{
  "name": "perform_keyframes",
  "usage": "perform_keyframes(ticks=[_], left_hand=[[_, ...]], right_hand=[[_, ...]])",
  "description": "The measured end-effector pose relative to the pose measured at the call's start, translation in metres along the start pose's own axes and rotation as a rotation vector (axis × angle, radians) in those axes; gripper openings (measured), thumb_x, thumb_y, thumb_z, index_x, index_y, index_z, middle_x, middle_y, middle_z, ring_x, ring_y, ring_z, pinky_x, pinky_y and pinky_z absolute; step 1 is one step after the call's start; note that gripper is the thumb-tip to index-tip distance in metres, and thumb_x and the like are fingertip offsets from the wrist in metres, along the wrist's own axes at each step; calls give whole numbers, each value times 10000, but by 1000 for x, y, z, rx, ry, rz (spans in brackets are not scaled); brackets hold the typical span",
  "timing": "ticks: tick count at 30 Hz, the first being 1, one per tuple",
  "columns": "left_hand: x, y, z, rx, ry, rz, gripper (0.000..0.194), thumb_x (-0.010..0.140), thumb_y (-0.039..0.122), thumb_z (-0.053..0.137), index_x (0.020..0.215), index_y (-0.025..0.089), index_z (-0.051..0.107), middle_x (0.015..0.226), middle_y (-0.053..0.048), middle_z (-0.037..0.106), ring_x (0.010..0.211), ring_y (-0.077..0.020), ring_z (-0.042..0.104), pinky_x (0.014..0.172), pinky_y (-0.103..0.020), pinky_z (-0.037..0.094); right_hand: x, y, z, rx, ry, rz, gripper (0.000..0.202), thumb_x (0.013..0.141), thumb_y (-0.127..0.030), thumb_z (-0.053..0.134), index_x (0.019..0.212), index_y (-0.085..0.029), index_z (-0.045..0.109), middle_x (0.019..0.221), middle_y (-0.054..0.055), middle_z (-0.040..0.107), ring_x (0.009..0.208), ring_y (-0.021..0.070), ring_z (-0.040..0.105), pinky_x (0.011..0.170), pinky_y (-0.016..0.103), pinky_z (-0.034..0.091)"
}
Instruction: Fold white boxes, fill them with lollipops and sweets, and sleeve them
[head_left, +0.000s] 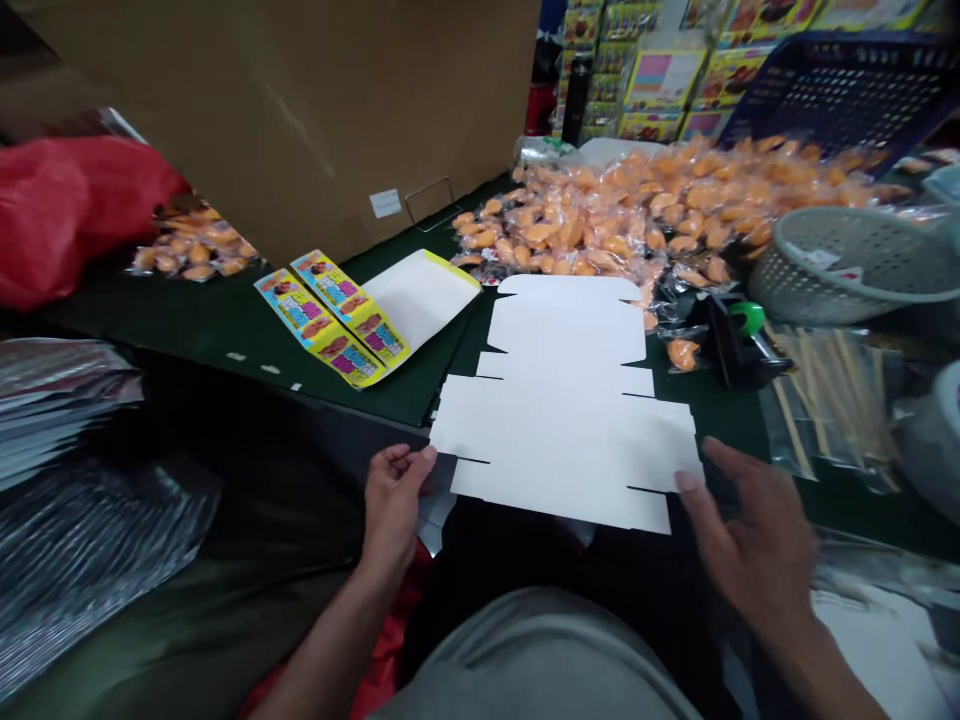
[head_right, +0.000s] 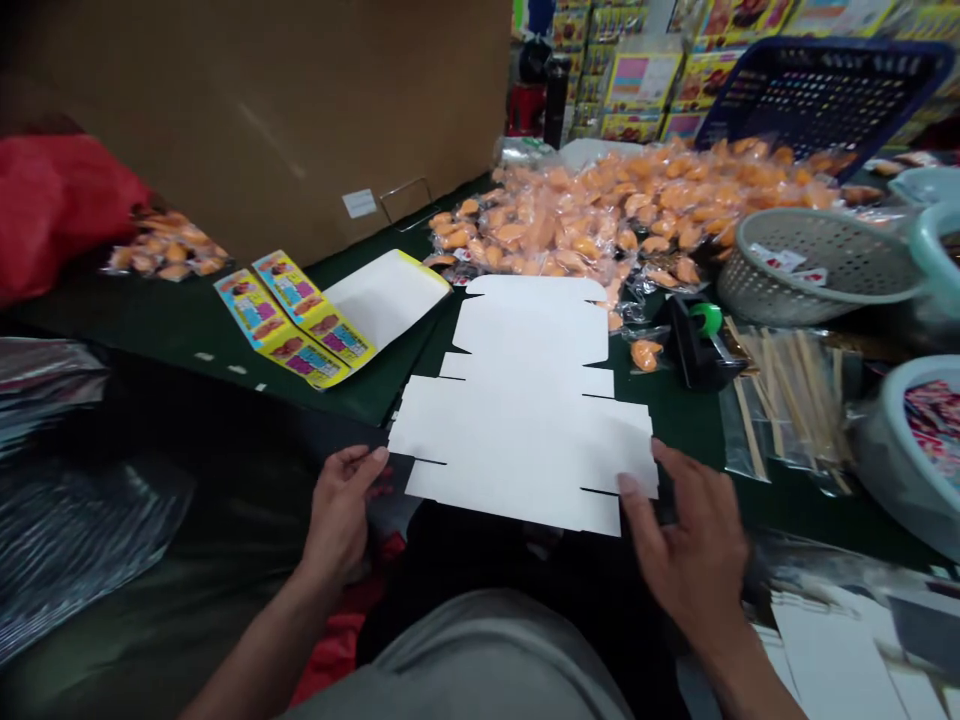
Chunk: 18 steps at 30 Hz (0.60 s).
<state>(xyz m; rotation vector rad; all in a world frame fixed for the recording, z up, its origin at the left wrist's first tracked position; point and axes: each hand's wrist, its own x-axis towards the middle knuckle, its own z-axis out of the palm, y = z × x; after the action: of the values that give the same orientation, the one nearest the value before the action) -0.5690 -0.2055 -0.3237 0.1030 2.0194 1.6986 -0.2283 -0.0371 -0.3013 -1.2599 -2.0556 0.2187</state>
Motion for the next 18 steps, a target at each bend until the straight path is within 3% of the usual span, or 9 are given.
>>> perform_keyframes(ticks=[2,4,8,10,13,15,18], left_hand=[[-6,-7,10,-82,-125,-169,662,669,496,950,1132,160,617,981,-54,700,820,-195,691,620,-279,567],[-23,-19,25,-170,-224,-256,638,650,444,978,1115,152,653,1026,-69,732,807,-187,699,613,-278,584],[-56,-34,55,-368,-251,-357,595,672,287,974,1187,183,697,1188,-89,750,857,-204,731,597,-275,605],[-59,-30,59,-463,-260,-328,590,710,235,945,1245,213,697,1253,-79,747,1020,-232,748,749,-294,656],[-50,-14,37,-500,-222,-301,618,685,222,932,1261,218,706,1214,-61,770,1180,-288,726,956,-347,657],[-39,-4,11,-435,-141,-297,596,664,257,918,1228,232,725,1143,-50,790,1165,-326,734,934,-379,677],[-19,8,-25,-384,-50,-204,538,707,307,852,1230,288,731,1114,-11,799,1168,-329,736,928,-379,688]], right_hand=[[-4,19,-5,9,43,236,562,988,-600,663,1360,-180,688,1197,143,719,1004,303,694,947,502,543],[-6,33,-4,72,41,382,603,953,-647,683,1347,-192,690,1166,123,741,918,270,712,886,472,566],[8,38,11,192,41,442,643,919,-655,719,1398,-230,660,1267,100,731,1048,275,715,915,458,580],[27,35,20,269,21,450,671,904,-658,739,1421,-241,645,1315,96,713,1133,286,694,976,481,567],[62,31,30,526,-47,527,767,844,-665,811,1443,-228,613,1382,109,681,1258,298,647,1104,517,515],[80,27,36,769,-115,620,830,774,-669,876,1412,-210,610,1406,127,668,1299,306,630,1139,513,505],[90,13,46,1094,-173,798,845,643,-638,978,1285,-204,643,1360,148,689,1220,321,678,1023,490,589]])
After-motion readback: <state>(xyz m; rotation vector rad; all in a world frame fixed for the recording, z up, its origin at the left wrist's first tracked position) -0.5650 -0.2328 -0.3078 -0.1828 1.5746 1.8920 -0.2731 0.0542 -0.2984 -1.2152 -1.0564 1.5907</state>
